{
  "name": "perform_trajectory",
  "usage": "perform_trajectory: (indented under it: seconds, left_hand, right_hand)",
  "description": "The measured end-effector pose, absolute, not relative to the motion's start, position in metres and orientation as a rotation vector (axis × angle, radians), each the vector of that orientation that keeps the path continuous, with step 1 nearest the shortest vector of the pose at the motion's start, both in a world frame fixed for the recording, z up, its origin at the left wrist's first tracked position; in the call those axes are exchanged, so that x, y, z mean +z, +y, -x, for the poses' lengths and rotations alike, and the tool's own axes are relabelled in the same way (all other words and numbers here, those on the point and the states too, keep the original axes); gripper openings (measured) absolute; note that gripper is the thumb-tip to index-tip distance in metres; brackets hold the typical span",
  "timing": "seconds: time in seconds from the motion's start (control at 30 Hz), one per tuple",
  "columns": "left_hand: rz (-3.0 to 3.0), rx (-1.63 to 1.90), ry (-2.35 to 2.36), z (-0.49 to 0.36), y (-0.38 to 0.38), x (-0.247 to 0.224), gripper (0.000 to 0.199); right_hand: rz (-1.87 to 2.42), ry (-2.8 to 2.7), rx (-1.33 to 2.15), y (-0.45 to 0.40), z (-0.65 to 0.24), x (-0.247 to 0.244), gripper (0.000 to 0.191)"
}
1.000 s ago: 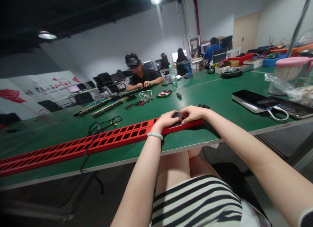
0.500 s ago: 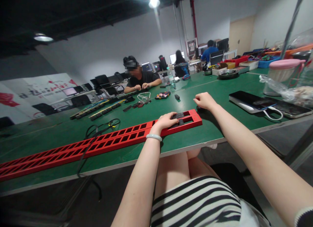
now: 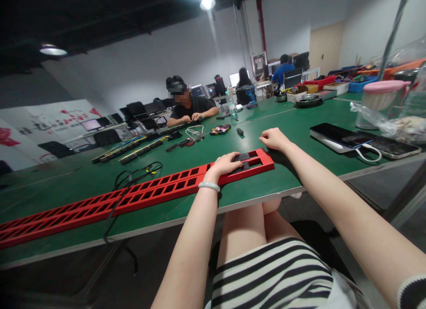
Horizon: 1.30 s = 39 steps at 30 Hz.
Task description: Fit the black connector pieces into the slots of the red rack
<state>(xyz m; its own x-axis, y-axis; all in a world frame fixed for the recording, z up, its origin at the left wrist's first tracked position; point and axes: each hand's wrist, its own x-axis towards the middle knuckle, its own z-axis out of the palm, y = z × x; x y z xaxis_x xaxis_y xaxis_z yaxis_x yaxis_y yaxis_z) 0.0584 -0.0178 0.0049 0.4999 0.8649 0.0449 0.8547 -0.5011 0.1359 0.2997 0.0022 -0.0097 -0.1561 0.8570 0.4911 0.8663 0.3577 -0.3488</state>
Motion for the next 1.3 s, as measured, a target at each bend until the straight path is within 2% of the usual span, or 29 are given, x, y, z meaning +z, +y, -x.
perform_trajectory:
  seconds: [1.3]
  left_hand:
    - [-2.669, 0.167, 1.506, -0.056, -0.015, 0.001, 0.051]
  right_hand:
    - [1.464, -2.211, 0.069, -0.003, -0.283, -0.007, 0.028]
